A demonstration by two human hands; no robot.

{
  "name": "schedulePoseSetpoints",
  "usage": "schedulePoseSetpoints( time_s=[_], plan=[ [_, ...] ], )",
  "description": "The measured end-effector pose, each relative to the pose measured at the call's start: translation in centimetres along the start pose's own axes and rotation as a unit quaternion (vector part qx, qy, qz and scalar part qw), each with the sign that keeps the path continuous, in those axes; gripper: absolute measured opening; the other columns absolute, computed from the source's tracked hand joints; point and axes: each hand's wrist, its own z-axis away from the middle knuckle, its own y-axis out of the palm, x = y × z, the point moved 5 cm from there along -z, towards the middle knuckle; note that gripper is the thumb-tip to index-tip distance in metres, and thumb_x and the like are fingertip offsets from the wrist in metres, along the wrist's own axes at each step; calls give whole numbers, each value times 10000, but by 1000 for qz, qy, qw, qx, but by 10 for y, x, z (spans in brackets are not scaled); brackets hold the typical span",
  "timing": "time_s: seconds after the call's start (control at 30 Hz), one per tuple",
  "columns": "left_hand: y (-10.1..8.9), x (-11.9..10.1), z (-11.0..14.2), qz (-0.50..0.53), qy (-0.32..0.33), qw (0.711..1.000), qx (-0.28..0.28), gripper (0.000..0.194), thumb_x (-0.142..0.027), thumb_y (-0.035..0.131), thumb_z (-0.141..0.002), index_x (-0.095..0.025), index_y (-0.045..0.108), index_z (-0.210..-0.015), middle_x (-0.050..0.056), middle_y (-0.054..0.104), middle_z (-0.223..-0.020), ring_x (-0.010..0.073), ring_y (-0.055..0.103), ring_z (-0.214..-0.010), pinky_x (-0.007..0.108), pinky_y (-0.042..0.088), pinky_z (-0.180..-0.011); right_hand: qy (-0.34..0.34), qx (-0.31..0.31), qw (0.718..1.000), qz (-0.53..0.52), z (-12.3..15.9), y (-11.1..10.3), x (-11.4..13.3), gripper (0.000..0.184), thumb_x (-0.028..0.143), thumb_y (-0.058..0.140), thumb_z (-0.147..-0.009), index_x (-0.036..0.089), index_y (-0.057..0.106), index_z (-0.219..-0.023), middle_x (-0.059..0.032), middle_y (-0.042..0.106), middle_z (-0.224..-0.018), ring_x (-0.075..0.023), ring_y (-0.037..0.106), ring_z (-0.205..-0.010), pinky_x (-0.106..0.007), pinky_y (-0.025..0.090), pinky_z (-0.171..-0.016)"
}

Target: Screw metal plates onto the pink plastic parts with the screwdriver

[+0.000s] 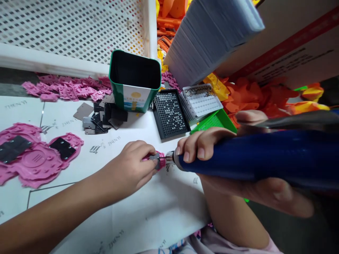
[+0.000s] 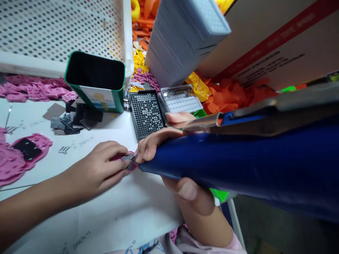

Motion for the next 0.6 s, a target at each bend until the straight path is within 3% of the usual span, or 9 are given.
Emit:
schedulePoseSetpoints(
  time_s=[0.27, 0.5, 0.6],
  plan=[
    [1, -1, 0, -16, 10, 1000, -19, 256, -220, 486, -928, -136, 660, -760, 101, 619, -885, 190, 545, -817, 346, 457, -735, -28, 26, 997, 63, -2, 4, 0, 475, 433, 731, -730, 330, 563, -1163, -8, 623, -749, -225, 639, -639, -433, 546, -633],
    [2, -1, 1, -16, 9, 1000, -16, 257, -211, 487, -928, -136, 675, -770, 102, 611, -887, 192, 536, -833, 337, 443, -739, -56, 30, 998, 13, 3, 4, -8, 537, 472, 722, -729, 319, 528, -1206, -2, 623, -750, -207, 624, -634, -410, 539, -630],
    [1, 0, 2, -20, 8, 1000, -10, 232, -221, 504, -917, -150, 676, -777, 89, 587, -871, 194, 513, -809, 343, 423, -717, -44, 23, 999, -14, -4, -5, -4, 457, 456, 687, -760, 314, 550, -1173, -7, 625, -736, -205, 613, -618, -419, 529, -625]
  ],
)
